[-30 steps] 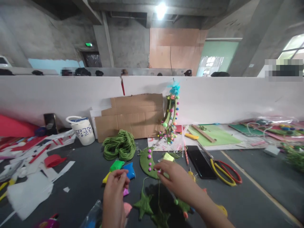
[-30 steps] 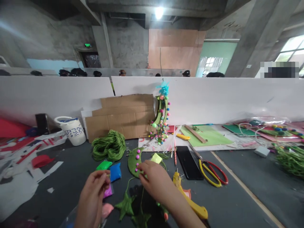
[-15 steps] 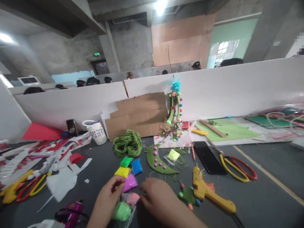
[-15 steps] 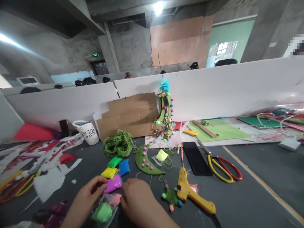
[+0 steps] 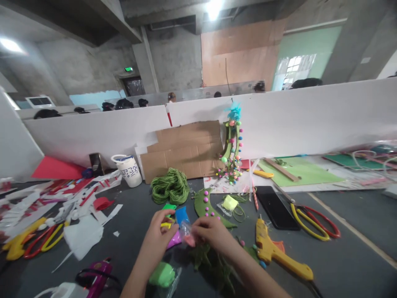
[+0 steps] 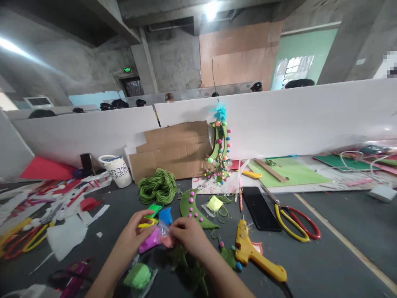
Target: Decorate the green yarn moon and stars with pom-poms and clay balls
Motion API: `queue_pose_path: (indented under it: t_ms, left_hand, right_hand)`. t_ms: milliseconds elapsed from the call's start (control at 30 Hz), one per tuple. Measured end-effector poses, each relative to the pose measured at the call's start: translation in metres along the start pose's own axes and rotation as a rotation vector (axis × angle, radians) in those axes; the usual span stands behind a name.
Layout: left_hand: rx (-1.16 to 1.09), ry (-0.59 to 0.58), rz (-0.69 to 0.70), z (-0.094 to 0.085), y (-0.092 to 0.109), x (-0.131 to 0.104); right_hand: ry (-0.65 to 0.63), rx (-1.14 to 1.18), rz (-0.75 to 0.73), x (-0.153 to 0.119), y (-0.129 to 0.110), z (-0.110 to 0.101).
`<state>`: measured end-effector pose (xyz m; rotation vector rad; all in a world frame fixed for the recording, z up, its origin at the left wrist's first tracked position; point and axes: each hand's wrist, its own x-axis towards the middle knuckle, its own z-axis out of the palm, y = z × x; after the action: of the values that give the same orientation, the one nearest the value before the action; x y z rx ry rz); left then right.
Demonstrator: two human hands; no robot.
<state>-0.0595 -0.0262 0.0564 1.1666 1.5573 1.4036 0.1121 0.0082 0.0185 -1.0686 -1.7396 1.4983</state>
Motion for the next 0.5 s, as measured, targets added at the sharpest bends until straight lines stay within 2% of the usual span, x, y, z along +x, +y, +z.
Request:
queue_pose_path:
  t_ms: [33,133,200,300,367,433,500]
  left_hand:
    - [-0.001,-0.083,0.001,0.005,0.002,0.002]
    - [-0.081,-0.453,-0.102,0.021,0.006,-0.001]
    - [-0.165,-0.549,-0.173,0.03,0.004,-0.007]
    - [-0.229,-0.508,-0.263,0.037,-0.007,-0.013]
    - [-0.211,-0.445,-0.266,0.038,-0.015,-0.013]
    - [-0.169,-0.351,-0.208,0.039,-0.02,-0.011]
    - [-0.1,-0.183,-0.1,0.04,-0.019,-0.012]
  right_hand:
    - [-0.003,0.074,0.02,-0.003,0.0,-0.008]
    - [0.015,0.253,0.054,-0.017,0.0,-0.027]
    - [0.052,0.326,0.066,-0.026,0.0,-0.034]
    - [0.119,0.364,0.081,-0.036,0.001,-0.038]
    - [0.144,0.401,0.097,-0.039,0.0,-0.038]
    - [0.141,0.458,0.133,-0.04,0.0,-0.037]
    - [0.151,0.459,0.156,-0.04,0.002,-0.036]
